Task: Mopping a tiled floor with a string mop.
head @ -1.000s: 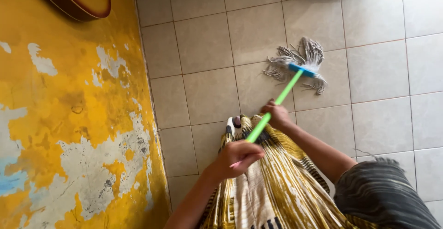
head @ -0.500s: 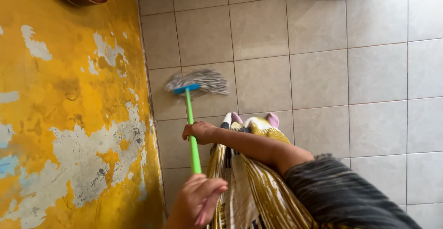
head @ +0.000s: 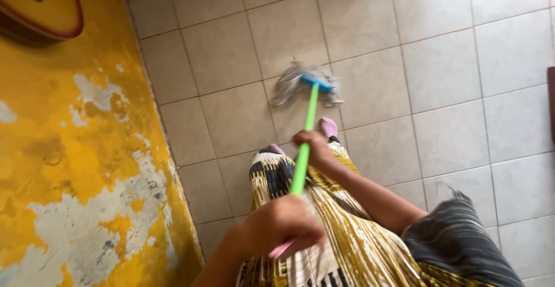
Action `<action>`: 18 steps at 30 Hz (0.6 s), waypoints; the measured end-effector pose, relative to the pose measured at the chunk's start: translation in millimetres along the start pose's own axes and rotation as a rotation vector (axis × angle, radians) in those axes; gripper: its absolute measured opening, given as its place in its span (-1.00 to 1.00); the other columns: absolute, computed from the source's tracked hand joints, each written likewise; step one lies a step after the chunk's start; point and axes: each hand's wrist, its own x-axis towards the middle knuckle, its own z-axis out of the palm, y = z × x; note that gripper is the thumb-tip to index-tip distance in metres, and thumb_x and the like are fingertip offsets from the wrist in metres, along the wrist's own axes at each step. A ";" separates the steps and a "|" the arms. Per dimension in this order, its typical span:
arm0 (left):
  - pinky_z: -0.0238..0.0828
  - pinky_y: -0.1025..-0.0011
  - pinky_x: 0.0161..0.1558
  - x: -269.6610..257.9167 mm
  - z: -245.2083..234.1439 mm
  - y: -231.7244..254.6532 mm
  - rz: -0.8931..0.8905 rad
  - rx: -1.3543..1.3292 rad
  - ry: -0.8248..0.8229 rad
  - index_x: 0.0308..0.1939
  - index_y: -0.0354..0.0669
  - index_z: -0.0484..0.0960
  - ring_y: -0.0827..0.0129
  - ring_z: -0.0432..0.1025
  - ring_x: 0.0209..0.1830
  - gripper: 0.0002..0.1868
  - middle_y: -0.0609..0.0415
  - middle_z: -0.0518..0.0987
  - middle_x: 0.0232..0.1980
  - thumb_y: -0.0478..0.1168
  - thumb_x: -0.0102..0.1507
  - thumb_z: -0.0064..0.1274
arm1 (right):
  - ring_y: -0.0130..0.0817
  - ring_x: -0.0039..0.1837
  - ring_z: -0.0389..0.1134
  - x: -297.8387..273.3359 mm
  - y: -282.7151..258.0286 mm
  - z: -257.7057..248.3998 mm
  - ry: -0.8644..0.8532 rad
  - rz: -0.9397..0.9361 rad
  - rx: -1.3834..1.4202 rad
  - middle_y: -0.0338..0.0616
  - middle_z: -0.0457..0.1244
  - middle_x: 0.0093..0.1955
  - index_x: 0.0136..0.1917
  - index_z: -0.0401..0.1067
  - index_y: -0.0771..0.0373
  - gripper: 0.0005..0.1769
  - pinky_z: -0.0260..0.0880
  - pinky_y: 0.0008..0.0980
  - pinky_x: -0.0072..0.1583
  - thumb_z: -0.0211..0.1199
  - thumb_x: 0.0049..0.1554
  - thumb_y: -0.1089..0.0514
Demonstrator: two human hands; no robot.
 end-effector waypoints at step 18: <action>0.42 0.30 -0.33 147.3 48.2 -88.2 -0.192 0.328 0.435 -0.19 -0.18 0.67 0.19 0.50 -0.43 -0.97 -0.01 0.62 -0.37 -0.33 0.30 0.20 | -0.22 -0.02 0.49 124.7 -3.5 -173.7 -0.049 -0.302 -0.533 -0.11 0.42 -0.09 -0.05 0.62 0.09 -0.70 0.51 -0.26 0.07 0.36 -0.03 0.38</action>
